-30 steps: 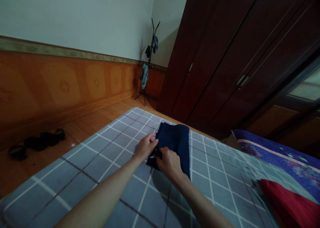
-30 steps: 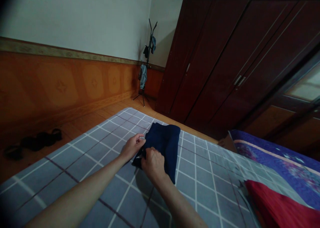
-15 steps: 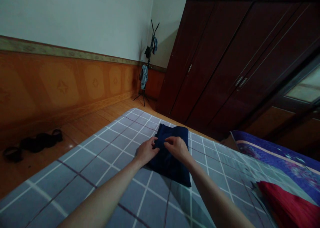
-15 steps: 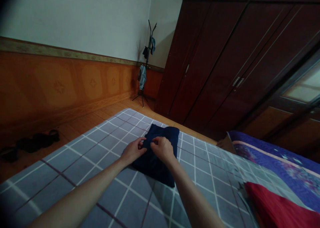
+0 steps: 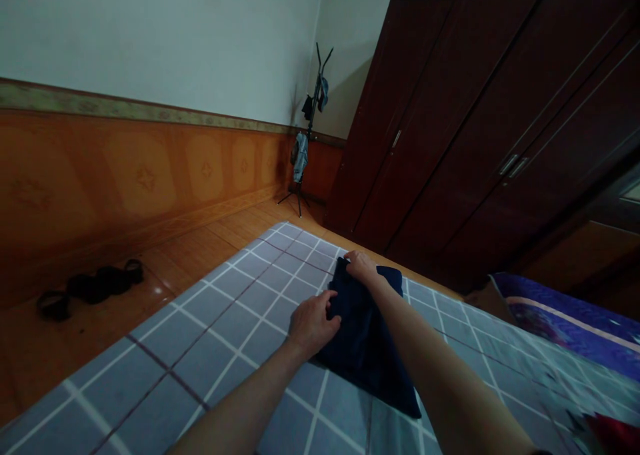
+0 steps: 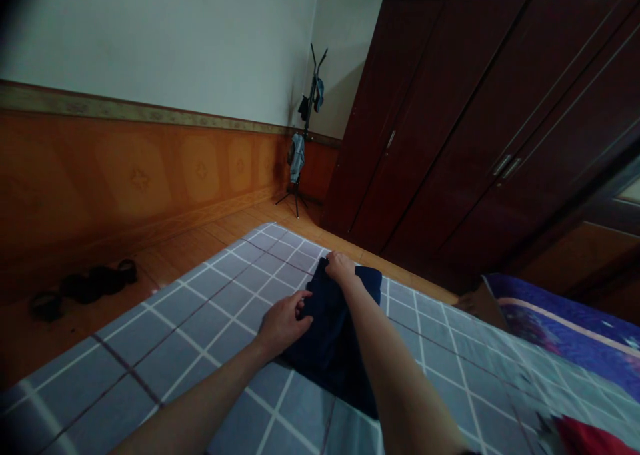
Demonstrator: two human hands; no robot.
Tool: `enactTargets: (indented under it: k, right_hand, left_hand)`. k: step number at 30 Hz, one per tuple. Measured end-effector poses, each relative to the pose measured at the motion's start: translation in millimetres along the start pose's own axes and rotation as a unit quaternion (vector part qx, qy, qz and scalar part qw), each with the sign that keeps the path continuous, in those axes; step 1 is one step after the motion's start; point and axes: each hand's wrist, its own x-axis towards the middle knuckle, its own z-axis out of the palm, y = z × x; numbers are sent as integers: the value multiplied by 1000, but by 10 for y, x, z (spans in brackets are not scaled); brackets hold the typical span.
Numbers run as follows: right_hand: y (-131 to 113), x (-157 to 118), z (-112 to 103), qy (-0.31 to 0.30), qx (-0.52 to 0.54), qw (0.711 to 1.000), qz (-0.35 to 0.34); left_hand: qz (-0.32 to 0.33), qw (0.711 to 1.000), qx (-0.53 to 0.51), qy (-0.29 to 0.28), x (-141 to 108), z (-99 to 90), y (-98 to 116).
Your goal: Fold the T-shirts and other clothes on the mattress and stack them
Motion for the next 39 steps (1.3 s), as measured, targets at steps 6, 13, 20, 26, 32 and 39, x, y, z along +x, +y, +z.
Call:
enactTargets:
  k: [6, 13, 20, 26, 32, 39]
  right_hand:
    - [-57, 113, 62, 20, -19, 1000, -4]
    - [-142, -48, 29, 54, 2, 998, -12]
    - [44, -686, -59, 69, 6, 994, -88]
    - [454, -872, 127, 37, -12, 994, -104]
    - [595, -970, 35, 87, -15, 995, -41]
    - [682, -1662, 276, 56, 8, 990, -130]
  left_hand:
    - [-1, 1000, -3, -8, 2, -11, 14]
    - [-23, 998, -51, -30, 33, -77, 44]
    - [99, 994, -54, 14, -31, -149, 235]
    - [136, 968, 98, -186, -167, -28, 214]
    - [132, 958, 146, -209, -169, -36, 195]
    - [128, 959, 146, -206, -156, -62, 145]
